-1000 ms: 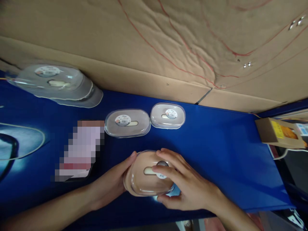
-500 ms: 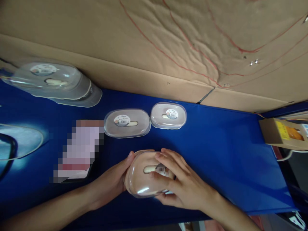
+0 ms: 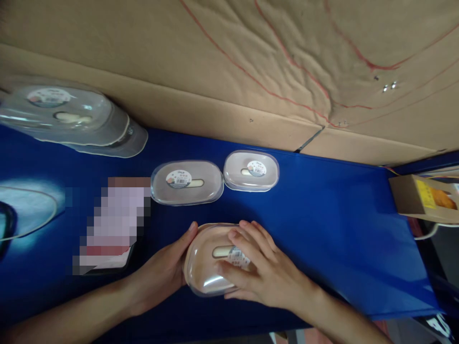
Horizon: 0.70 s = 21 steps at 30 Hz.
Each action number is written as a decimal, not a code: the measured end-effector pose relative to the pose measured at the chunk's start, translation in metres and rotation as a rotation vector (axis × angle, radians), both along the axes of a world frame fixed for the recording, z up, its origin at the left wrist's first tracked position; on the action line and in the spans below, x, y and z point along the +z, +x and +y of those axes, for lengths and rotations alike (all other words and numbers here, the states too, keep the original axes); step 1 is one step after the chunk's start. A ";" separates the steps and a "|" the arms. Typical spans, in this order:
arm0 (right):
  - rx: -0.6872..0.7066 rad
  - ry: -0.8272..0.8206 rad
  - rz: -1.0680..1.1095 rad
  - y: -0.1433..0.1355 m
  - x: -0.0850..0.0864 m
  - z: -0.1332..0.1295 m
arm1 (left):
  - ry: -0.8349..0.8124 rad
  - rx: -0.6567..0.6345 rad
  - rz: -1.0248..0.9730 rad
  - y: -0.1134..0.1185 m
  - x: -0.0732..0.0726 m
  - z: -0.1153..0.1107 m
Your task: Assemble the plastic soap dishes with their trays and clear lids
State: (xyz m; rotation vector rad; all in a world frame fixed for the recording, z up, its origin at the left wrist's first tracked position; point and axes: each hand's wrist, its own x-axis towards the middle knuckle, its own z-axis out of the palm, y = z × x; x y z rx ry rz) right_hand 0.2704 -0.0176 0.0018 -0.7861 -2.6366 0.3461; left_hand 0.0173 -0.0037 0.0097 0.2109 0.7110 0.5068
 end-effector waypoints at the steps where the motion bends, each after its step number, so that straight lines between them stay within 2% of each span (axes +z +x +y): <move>1: -0.006 0.023 -0.009 0.000 -0.001 -0.001 | 0.011 0.002 -0.013 0.000 0.001 0.001; 8: -0.047 0.089 -0.041 0.005 -0.012 -0.009 | 0.052 -0.011 -0.088 -0.002 0.003 0.000; 14: -0.060 0.111 -0.055 0.007 -0.012 -0.012 | 0.233 0.040 -0.195 -0.001 0.008 -0.001; 21: -0.069 0.133 -0.032 0.003 -0.019 -0.018 | 0.279 0.033 -0.229 0.003 0.013 0.001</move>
